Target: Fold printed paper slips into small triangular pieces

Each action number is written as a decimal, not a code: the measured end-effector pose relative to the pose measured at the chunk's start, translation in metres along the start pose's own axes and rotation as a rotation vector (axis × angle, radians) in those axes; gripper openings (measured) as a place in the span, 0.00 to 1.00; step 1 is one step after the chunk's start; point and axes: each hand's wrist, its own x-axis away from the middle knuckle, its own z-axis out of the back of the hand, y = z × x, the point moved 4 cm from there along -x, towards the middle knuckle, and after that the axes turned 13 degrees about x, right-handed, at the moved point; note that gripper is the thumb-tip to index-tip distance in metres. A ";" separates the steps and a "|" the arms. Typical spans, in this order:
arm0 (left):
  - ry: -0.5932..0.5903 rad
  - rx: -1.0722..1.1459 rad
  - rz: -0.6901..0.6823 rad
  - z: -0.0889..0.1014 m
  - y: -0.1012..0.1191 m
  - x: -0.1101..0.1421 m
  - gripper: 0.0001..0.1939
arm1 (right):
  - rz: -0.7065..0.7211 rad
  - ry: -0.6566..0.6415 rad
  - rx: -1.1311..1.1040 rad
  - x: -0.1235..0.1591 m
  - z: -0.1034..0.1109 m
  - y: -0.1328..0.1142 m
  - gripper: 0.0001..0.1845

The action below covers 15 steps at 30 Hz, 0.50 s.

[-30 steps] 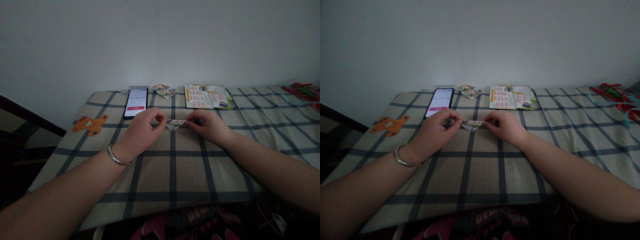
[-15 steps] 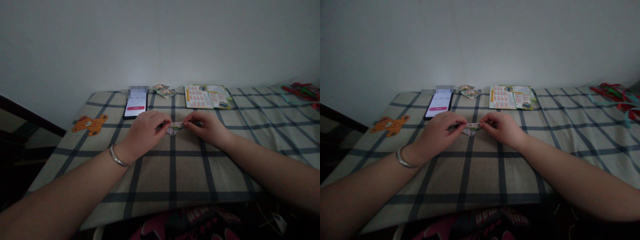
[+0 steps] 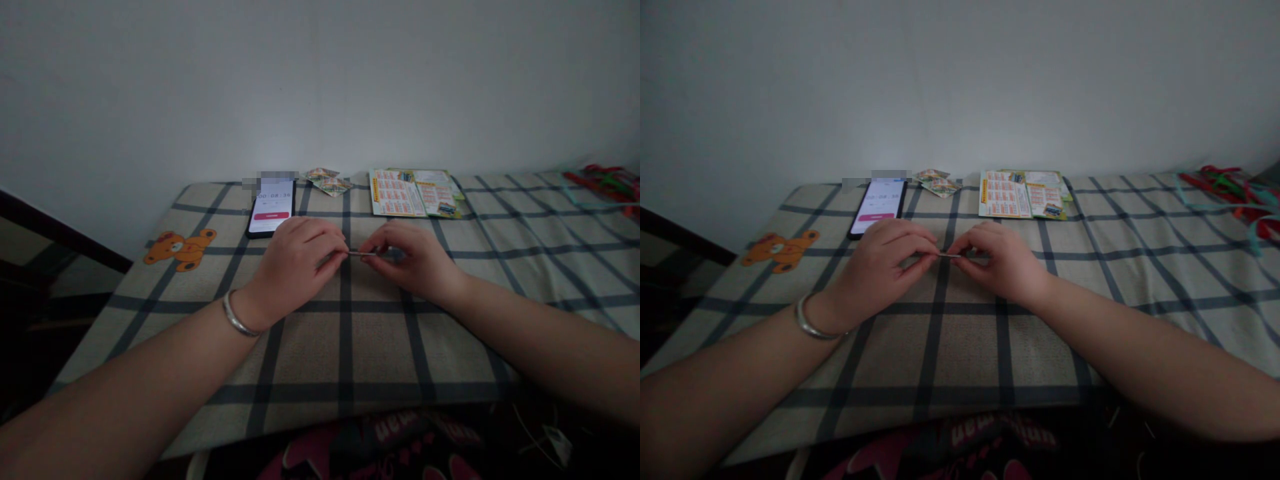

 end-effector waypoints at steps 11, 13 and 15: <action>0.014 -0.038 -0.081 0.002 0.005 0.000 0.03 | 0.116 0.003 0.027 0.000 0.001 -0.004 0.03; 0.001 -0.062 -0.108 0.001 0.005 0.000 0.04 | 0.139 -0.009 0.032 0.000 0.000 -0.005 0.03; -0.003 -0.077 -0.103 0.000 0.003 0.000 0.03 | 0.169 -0.010 0.029 0.001 -0.001 -0.006 0.03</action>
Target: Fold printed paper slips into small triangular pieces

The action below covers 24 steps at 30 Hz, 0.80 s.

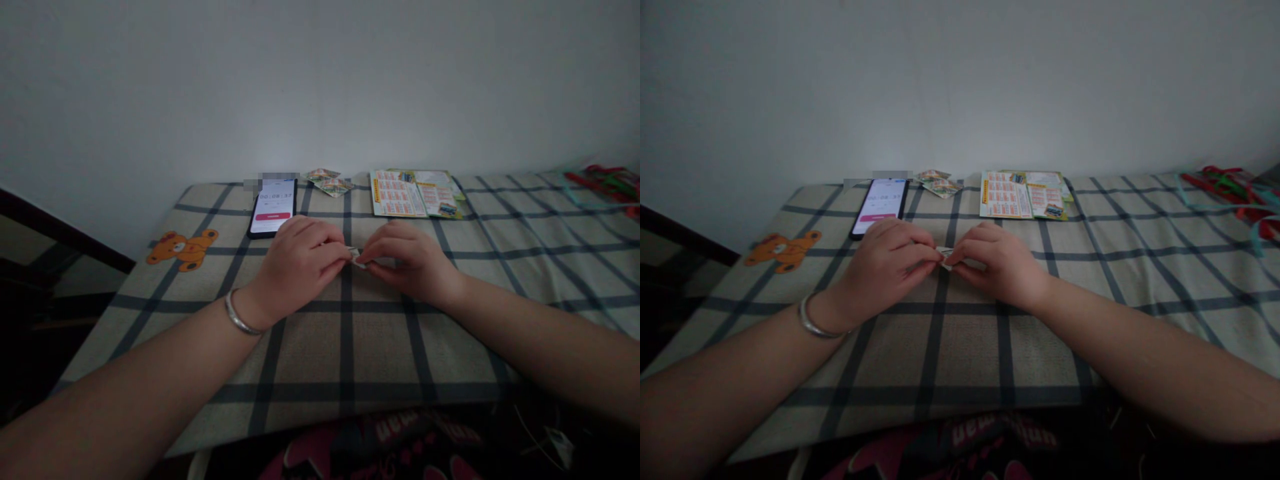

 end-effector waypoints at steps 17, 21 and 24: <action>-0.010 0.081 -0.085 0.000 0.004 0.002 0.03 | 0.016 -0.018 -0.010 -0.001 0.000 -0.002 0.03; 0.001 0.056 -0.112 0.001 0.006 0.002 0.04 | 0.011 -0.040 -0.060 -0.002 0.001 -0.003 0.03; -0.003 0.047 -0.103 0.001 0.007 0.002 0.03 | 0.008 -0.032 -0.081 -0.002 0.002 -0.003 0.03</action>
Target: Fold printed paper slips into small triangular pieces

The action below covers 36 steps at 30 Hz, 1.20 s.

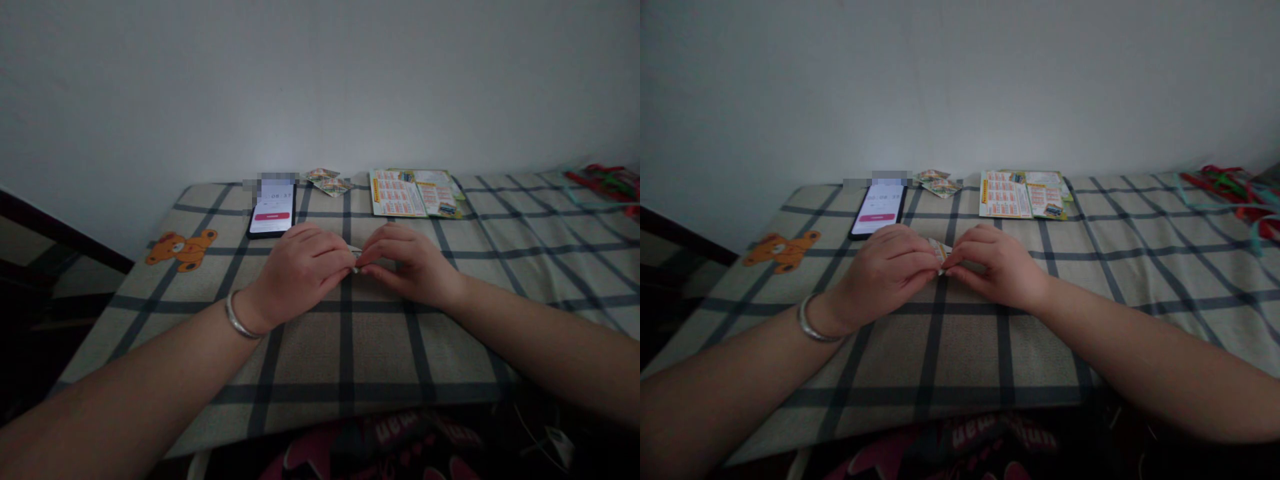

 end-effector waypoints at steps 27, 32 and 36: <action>0.145 0.229 0.111 0.002 0.006 -0.003 0.03 | 0.084 0.263 0.184 0.004 0.010 -0.009 0.06; 0.146 0.225 0.100 0.001 0.005 -0.002 0.03 | 0.115 0.278 0.224 0.004 0.011 -0.009 0.08; 0.128 0.206 0.072 0.000 0.005 -0.002 0.03 | 0.125 0.268 0.280 0.004 0.013 -0.010 0.07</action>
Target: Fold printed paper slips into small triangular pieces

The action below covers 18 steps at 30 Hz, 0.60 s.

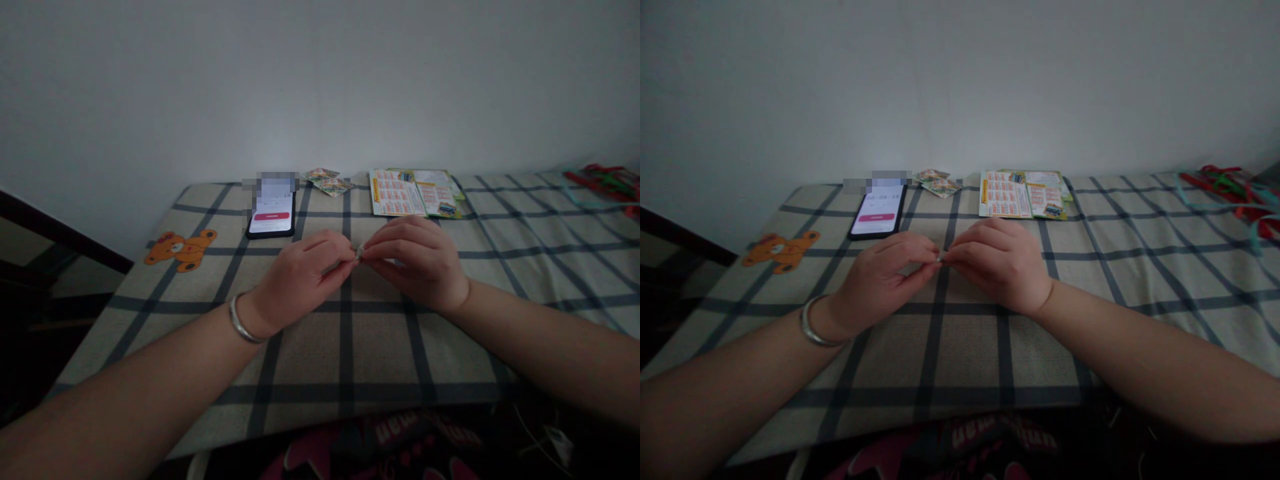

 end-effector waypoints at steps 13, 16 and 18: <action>-0.020 -0.028 -0.033 -0.001 0.001 0.001 0.05 | 0.017 -0.055 0.053 0.000 -0.003 -0.003 0.05; -0.032 -0.022 -0.021 -0.001 0.000 0.001 0.04 | 0.016 -0.064 0.032 0.001 -0.004 -0.003 0.04; -0.040 -0.019 -0.020 -0.002 -0.001 0.002 0.03 | 0.004 -0.071 0.004 0.001 -0.004 -0.003 0.03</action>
